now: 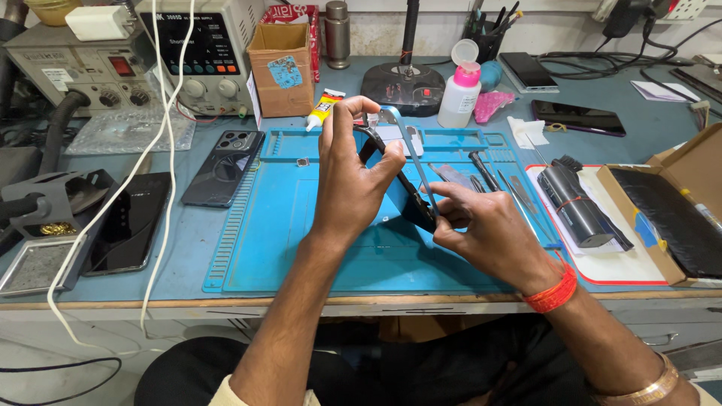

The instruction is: The person pries open the back cover of a smartphone using a pry tool, working around the edges of the device. They separate the back cover from the frame, set it aside, and manipulate internal components including the battery and connectors with tweezers and their fingers on a repair mat.

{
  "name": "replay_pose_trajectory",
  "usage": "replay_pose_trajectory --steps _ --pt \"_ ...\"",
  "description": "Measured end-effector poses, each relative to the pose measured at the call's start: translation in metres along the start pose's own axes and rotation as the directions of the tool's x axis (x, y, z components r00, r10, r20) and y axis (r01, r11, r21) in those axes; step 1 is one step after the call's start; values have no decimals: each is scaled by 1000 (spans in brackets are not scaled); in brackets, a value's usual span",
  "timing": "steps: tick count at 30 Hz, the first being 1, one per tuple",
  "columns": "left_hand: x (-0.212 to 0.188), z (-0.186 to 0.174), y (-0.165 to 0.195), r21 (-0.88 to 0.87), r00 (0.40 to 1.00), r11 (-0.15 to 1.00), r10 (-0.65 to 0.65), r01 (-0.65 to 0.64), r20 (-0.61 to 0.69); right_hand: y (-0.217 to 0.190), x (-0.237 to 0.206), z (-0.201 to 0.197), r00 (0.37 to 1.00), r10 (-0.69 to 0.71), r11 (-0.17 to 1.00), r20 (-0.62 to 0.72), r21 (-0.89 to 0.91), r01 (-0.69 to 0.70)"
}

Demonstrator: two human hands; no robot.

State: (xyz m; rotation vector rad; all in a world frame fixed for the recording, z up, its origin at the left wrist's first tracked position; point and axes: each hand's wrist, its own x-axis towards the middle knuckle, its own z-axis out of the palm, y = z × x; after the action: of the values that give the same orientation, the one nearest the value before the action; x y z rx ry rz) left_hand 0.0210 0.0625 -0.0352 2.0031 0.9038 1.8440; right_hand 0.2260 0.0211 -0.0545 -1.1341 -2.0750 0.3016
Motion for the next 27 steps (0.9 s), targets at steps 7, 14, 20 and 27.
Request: replay_pose_trajectory --steps 7,14,20,27 --pt "-12 -4 -27 -277 987 950 -158 145 -25 -16 -9 8 996 84 994 -37 66 -82" --pt "-11 -3 -62 -825 941 530 -338 196 6 -24 -17 32 996 -25 998 -84 53 30" --pt "-5 -5 -57 -948 891 223 -440 228 111 -19 -21 34 995 12 993 -96 122 0" --pt "1 -3 -51 -957 913 140 -361 254 189 -22 -20 33 987 85 988 -134 139 -67"
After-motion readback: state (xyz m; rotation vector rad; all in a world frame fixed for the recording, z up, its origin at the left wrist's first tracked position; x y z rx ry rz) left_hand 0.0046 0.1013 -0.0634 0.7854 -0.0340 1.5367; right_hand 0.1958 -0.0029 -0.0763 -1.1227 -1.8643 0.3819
